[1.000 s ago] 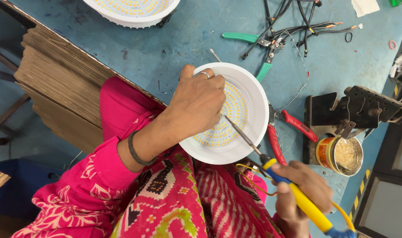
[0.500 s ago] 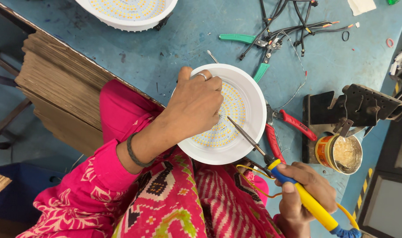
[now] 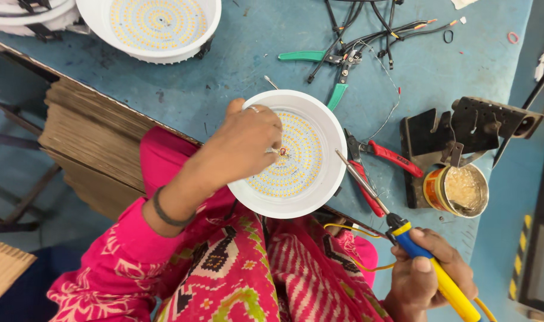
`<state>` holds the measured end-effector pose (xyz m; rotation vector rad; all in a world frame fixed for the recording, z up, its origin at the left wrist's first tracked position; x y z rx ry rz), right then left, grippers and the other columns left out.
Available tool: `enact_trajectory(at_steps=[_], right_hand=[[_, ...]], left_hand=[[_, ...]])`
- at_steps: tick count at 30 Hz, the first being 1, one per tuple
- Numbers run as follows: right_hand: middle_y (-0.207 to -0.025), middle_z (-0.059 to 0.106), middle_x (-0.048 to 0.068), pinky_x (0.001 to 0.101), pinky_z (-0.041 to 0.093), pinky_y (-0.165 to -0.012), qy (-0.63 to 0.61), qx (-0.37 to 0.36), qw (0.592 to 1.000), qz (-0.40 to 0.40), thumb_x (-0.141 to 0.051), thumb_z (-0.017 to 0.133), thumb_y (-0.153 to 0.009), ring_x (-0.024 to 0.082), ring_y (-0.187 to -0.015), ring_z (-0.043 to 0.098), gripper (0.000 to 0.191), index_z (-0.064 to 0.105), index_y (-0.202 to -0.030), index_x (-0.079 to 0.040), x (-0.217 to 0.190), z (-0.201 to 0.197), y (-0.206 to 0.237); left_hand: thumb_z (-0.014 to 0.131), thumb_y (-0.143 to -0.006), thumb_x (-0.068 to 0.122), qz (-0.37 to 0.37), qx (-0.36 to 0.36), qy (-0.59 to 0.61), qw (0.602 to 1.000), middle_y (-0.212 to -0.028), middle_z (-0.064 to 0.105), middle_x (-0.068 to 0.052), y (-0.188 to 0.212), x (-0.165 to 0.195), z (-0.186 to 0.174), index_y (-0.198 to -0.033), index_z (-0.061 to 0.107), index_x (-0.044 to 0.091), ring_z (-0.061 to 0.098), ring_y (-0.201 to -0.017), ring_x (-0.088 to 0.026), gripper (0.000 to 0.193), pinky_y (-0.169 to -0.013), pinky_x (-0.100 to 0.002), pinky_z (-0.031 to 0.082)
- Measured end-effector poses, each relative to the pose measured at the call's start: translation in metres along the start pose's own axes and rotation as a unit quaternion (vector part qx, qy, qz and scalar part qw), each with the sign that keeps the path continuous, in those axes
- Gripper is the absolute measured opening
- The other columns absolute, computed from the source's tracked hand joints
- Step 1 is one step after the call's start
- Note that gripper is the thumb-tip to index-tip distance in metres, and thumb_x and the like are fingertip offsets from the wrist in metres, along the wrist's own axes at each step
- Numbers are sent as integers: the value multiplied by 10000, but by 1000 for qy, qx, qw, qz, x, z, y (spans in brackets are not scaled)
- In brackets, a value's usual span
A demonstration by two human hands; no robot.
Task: The person uses a soldering iron to attach small components to the center of a circular LED light panel. They repeatedly dip the soldering iron tip into a small container of flux or solder paste and apply it to the LED board. The person also briefly handles a screwdriver and a wire cutter during the process.
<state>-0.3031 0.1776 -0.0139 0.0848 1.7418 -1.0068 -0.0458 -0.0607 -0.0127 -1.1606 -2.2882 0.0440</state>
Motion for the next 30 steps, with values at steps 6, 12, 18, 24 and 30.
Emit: enact_trajectory(at_steps=[6, 12, 18, 24, 30], right_hand=[[-999, 658, 265, 297, 597, -648, -21, 8, 1000, 18, -297, 705, -1049, 254, -710, 682, 458, 631, -1144, 145, 12, -2, 17], [-942, 670, 237, 301, 598, -663, -1, -24, 1000, -2, -334, 682, -1043, 245, -699, 696, 470, 641, -1156, 119, 8, 11, 17], [-914, 671, 228, 300, 598, -640, 4, -53, 999, -5, -359, 682, -1051, 232, -689, 696, 465, 642, -1153, 93, 3, 19, 11], [-911, 676, 215, 298, 597, -681, 19, -76, 997, -8, -350, 665, -1073, 223, -724, 701, 440, 644, -1185, 75, -5, 22, 11], [-909, 672, 215, 296, 599, -679, 5, -61, 998, -2, -340, 668, -1063, 220, -723, 700, 428, 645, -1184, 70, -3, 19, 10]], left_hand=[[660, -732, 48, 38, -16, -18, 999, -1115, 716, -81, 8, -9, -2, -911, 803, 72, 613, -1179, -251, 230, -1174, -595, 273], [661, -776, 79, 23, -31, -50, 998, -1144, 712, -61, 17, 0, 2, -911, 805, 89, 578, -1260, -252, 197, -1160, -702, 110], [710, -816, 205, 40, 35, -79, 995, -1031, 726, -20, 25, 18, -1, -904, 797, 129, 614, -1186, -247, 145, -1117, -769, 128], [706, -868, 214, 38, 62, -196, 978, -861, 690, -14, 11, 21, 5, -820, 749, 135, 673, -992, -235, 101, -1168, -653, 257], [716, -848, 232, 33, 68, -196, 978, -839, 697, -47, 7, 18, 8, -757, 751, 138, 684, -929, -261, 135, -1144, -575, 311]])
Point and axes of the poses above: each hand's wrist, its own y-axis away from the middle knuckle, its own z-axis out of the palm, x = y × z, the point moved 6 cm from there along -y, towards the middle knuckle
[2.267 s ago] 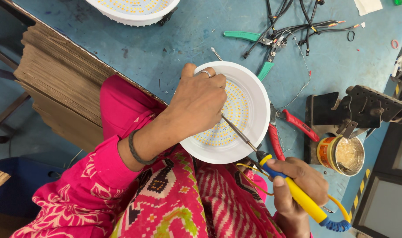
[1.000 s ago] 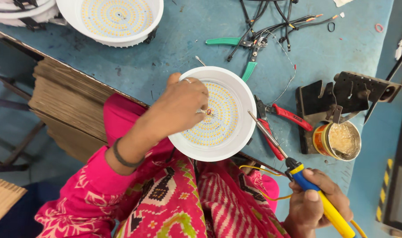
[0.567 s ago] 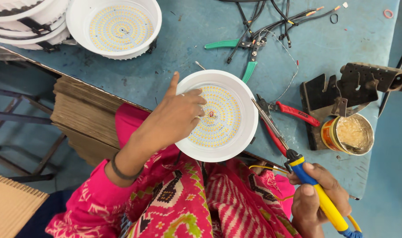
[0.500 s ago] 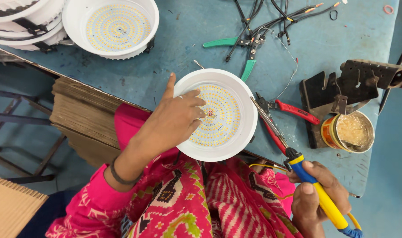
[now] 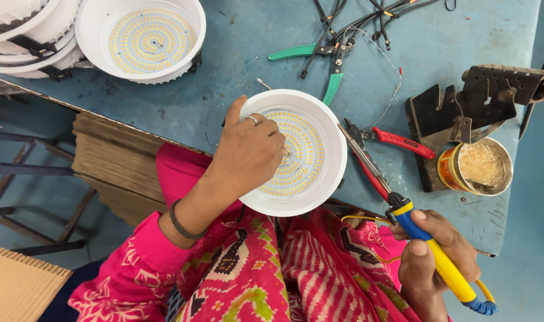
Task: The person uses a soldering iron to attach small components to the center of a circular LED light panel. They repeatedly dip the soldering iron tip into a small container of flux or solder paste and apply it to the LED board. The person also briefly handles a screwdriver and a wire cutter during the process.
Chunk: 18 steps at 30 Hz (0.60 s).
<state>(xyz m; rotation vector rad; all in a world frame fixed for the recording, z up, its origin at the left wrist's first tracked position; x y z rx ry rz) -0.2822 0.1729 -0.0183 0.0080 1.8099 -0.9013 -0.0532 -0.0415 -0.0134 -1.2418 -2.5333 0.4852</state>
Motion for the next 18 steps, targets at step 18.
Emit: enact_trajectory(at_steps=[18], right_hand=[[-1008, 632, 204, 388, 576, -701, -120, 172, 978, -22, -325, 692, -1031, 274, -828, 673, 437, 558, -1252, 27, 28, -52, 22]], left_hand=[[734, -828, 247, -3, -61, 170, 984, -997, 691, -11, 18, -11, -1, -865, 823, 203, 620, -1101, -248, 106, -1110, -630, 221]])
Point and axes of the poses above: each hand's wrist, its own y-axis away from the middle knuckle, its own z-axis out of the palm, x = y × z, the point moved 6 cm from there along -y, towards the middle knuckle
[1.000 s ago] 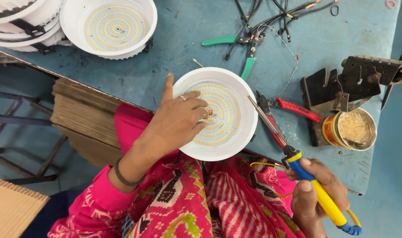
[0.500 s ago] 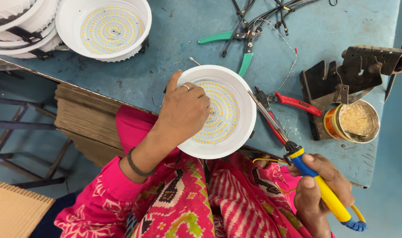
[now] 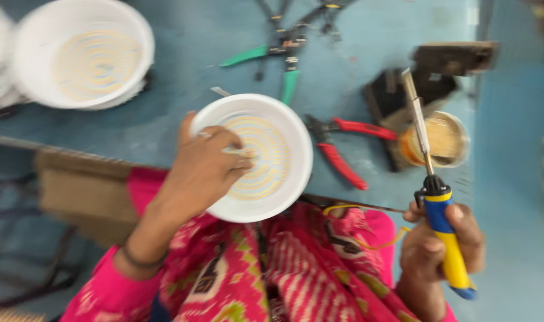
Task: The person uses a soldering iron to attach small components to the center of a circular LED light panel. They repeatedly dip the soldering iron tip into a small container of flux or solder paste and apply it to the LED board. The person also briefly handles a screwdriver and a wire cutter during the process.
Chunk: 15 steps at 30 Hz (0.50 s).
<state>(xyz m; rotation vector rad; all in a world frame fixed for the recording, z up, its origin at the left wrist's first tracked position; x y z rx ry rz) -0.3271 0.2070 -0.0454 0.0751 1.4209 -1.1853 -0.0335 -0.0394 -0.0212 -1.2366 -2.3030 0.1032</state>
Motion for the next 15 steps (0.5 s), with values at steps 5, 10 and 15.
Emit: enact_trajectory(at_steps=[5, 10, 15], right_hand=[[-1096, 614, 171, 490, 558, -790, 11, 33, 997, -65, -281, 693, -1089, 312, -969, 656, 310, 537, -1237, -58, -7, -36, -6], [-1372, 601, 189, 644, 554, -1044, 185, -46, 963, -189, -368, 620, -1048, 366, -1297, 631, 393, 501, -1319, -111, -7, -35, -28], [-1653, 384, 196, 545, 326, -1318, 275, -106, 948, -120, -354, 846, -887, 354, -1566, 416, 787, 295, -1416, -168, 27, -29, -57]], left_hand=[[705, -800, 321, 4, -11, -79, 997, -1074, 664, 27, -2, 4, 11, -828, 821, 270, 615, -1084, -235, 129, -1104, -658, 232], [661, -808, 367, -10, -43, -228, 973, -1100, 673, 101, 0, 1, 20, -908, 773, 293, 633, -1109, -176, 168, -1102, -661, 288], [652, -810, 357, -6, -22, -220, 975, -1081, 701, 100, 0, -2, 14, -879, 757, 248, 642, -1093, -156, 166, -1035, -570, 346]])
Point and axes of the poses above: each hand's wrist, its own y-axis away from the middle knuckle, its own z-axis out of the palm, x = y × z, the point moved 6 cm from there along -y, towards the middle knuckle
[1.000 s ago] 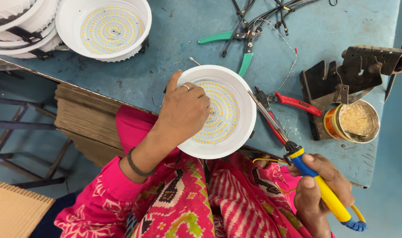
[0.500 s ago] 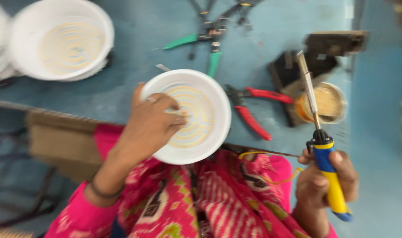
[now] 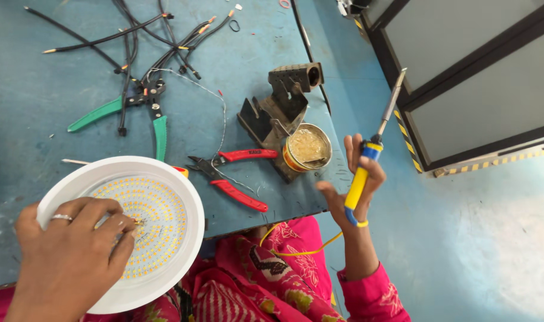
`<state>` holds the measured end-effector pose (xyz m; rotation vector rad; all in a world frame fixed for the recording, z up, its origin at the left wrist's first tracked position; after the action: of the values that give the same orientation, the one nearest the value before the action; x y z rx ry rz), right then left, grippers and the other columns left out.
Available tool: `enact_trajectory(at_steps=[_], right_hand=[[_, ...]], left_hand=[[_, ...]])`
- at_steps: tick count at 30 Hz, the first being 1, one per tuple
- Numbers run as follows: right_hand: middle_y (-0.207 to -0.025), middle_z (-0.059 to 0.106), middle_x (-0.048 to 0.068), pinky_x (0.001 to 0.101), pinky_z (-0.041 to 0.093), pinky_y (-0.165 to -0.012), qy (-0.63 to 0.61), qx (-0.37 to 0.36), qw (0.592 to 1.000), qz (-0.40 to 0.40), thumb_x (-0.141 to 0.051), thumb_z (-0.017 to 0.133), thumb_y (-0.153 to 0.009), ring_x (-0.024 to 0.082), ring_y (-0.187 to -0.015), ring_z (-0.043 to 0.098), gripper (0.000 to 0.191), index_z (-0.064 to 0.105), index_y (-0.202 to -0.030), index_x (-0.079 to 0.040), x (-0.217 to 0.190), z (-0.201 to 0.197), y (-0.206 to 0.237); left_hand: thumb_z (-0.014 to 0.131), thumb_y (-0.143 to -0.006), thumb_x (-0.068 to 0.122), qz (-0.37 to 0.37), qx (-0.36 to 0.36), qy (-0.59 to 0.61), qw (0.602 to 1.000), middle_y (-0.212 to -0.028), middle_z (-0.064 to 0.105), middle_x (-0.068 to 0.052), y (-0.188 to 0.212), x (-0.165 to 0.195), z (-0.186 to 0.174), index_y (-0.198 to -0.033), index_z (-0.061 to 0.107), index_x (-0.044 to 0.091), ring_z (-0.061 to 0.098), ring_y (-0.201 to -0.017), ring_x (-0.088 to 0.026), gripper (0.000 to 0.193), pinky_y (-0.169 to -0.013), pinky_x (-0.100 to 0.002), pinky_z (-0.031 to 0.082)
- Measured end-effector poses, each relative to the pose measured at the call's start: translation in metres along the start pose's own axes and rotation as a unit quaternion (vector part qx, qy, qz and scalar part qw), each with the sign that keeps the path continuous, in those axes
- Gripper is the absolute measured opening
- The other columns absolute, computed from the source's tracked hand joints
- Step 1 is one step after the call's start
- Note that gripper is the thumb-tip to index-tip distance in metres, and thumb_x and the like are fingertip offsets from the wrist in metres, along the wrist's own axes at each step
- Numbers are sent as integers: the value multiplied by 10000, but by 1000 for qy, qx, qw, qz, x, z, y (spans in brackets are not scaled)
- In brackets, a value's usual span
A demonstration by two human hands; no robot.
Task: The person uses a soldering iron to attach small components to the center of a circular LED light panel. They repeatedly dip the soldering iron tip into a small container of flux or solder paste and apply it to the LED board. The person also briefly handles a screwdriver and a wire cutter during the process.
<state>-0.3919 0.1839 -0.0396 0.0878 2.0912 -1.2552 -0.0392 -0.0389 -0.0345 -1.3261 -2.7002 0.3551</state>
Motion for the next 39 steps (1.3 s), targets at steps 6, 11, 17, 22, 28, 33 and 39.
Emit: enact_trajectory(at_steps=[6, 11, 17, 22, 28, 33, 39], right_hand=[[-1700, 307, 154, 369, 403, -1032, 56, 9, 992, 110, -408, 981, -639, 198, -1085, 429, 1084, 227, -1380, -172, 37, 14, -9], [-1655, 190, 40, 418, 148, -1351, 111, -5, 994, 6, -208, 998, -800, 265, -1592, 209, 1109, 153, -1517, -176, 27, 21, -20], [-1637, 171, 53, 396, 292, -1282, 166, -42, 983, 58, 156, 850, -892, 290, -1557, 264, 1186, 86, -1698, -260, -16, 4, -5], [-1571, 444, 142, 433, 500, -1179, -24, -130, 975, 177, 173, 786, -822, 290, -1313, 616, 1295, -33, -1715, -282, -80, 24, -11], [-1679, 235, 119, 471, 532, -1157, -148, -240, 957, -63, 10, 907, -745, 313, -1422, 514, 1002, 258, -1458, -265, -151, 124, -50], [-1633, 294, 272, 525, 452, -1209, -82, -395, 908, -116, -15, 925, -687, 431, -1469, 473, 1000, 215, -1368, -198, -160, 183, -67], [-1603, 370, 291, 457, 532, -1100, 5, -458, 878, -142, -73, 925, -704, 438, -1424, 535, 889, 281, -1310, -159, -173, 206, -72]], left_hand=[[703, -781, 351, -12, 2, 118, 993, -1023, 711, 36, -8, -5, -6, -828, 776, 197, 633, -1041, -201, 177, -946, -543, 351], [732, -794, 338, 5, 42, 215, 976, -958, 718, -14, -15, -8, -19, -785, 794, 170, 631, -1026, -236, 179, -927, -524, 339], [740, -786, 294, -8, 24, 159, 987, -944, 708, -18, -17, -8, -26, -760, 773, 127, 633, -1025, -228, 173, -945, -507, 349], [760, -778, 282, 14, 54, 193, 980, -912, 705, -25, -15, -8, -33, -739, 784, 133, 629, -1018, -262, 156, -940, -522, 352], [759, -728, 198, 10, 75, 187, 979, -889, 700, -44, -14, -9, -39, -711, 785, 127, 632, -985, -280, 78, -903, -500, 375], [758, -734, 213, -6, 93, 182, 979, -870, 692, -76, -12, -11, -44, -698, 774, 91, 630, -967, -283, 128, -879, -479, 384], [746, -714, 193, -16, 121, 188, 975, -848, 686, -79, -10, -13, -50, -686, 769, 92, 629, -972, -285, 107, -890, -468, 388]])
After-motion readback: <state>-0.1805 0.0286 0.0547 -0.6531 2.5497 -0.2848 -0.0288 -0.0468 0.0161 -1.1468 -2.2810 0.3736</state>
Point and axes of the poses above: each hand's wrist, its own y-axis away from the middle knuckle, its own z-axis out of the palm, x = y × z, the point moved 6 cm from there along -y, towards the middle knuckle
